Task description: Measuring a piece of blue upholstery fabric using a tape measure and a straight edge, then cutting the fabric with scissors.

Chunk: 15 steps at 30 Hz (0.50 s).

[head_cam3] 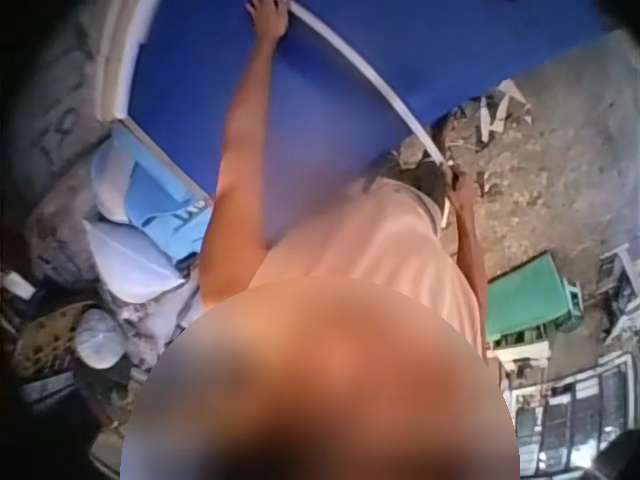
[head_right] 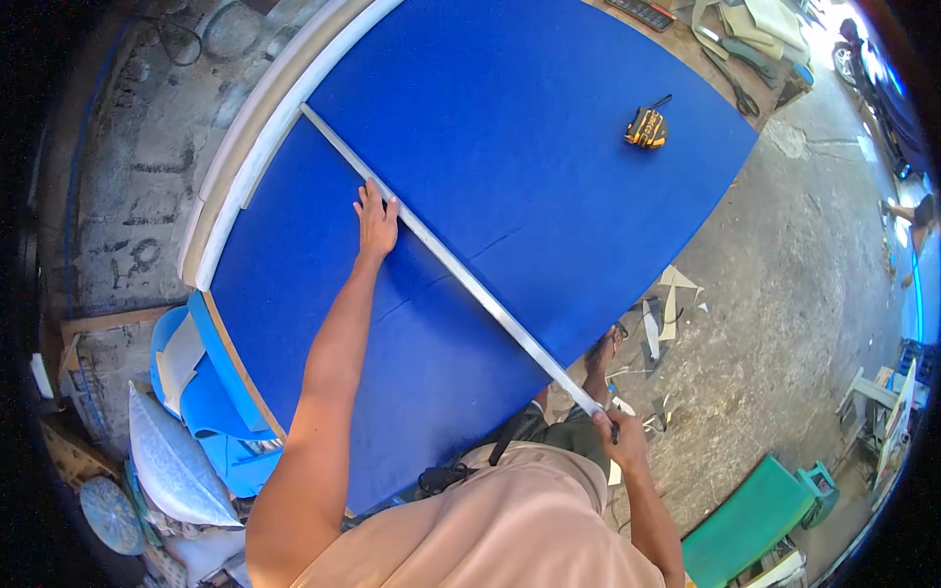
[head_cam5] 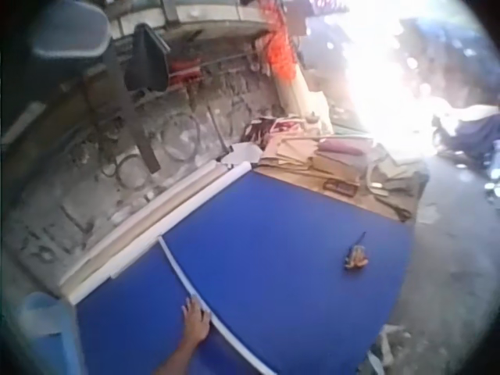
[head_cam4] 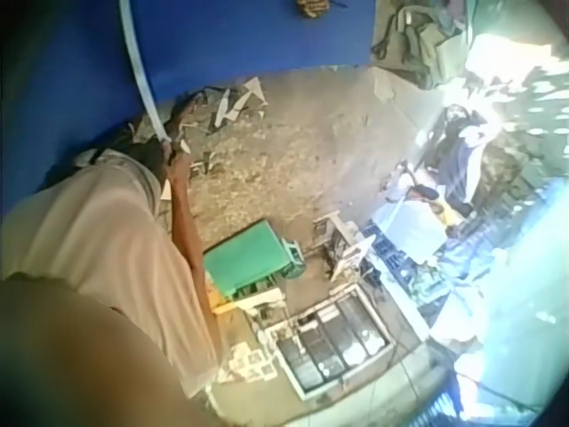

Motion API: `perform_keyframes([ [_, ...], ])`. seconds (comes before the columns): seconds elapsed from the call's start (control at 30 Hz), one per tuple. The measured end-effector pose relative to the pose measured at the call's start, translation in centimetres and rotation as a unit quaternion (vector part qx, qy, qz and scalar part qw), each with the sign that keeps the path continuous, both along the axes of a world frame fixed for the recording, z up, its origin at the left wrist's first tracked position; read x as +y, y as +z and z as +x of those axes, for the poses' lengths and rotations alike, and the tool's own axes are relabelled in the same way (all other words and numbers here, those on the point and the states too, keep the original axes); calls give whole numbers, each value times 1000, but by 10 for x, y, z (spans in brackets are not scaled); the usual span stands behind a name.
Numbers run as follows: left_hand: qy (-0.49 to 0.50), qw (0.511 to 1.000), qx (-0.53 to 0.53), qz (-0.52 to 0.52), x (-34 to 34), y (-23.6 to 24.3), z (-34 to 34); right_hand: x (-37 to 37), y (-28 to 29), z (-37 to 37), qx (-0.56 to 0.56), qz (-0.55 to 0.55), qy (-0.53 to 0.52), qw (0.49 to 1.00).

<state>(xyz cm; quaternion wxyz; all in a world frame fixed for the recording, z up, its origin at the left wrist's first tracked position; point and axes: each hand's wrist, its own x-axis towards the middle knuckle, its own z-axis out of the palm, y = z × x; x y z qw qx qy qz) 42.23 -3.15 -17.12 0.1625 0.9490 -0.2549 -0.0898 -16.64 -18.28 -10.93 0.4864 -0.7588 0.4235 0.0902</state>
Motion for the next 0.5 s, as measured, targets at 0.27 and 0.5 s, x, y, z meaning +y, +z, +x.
perform_keyframes([
  [0.27, -9, 997, -69, -13, -2, -18, -2, -2, -21, -10, 3, 28, 2, 1000],
  [0.5, -26, 993, -114, 4, 4, -39, 9, -3, -28, -14, 26, -3, 27, 999],
])
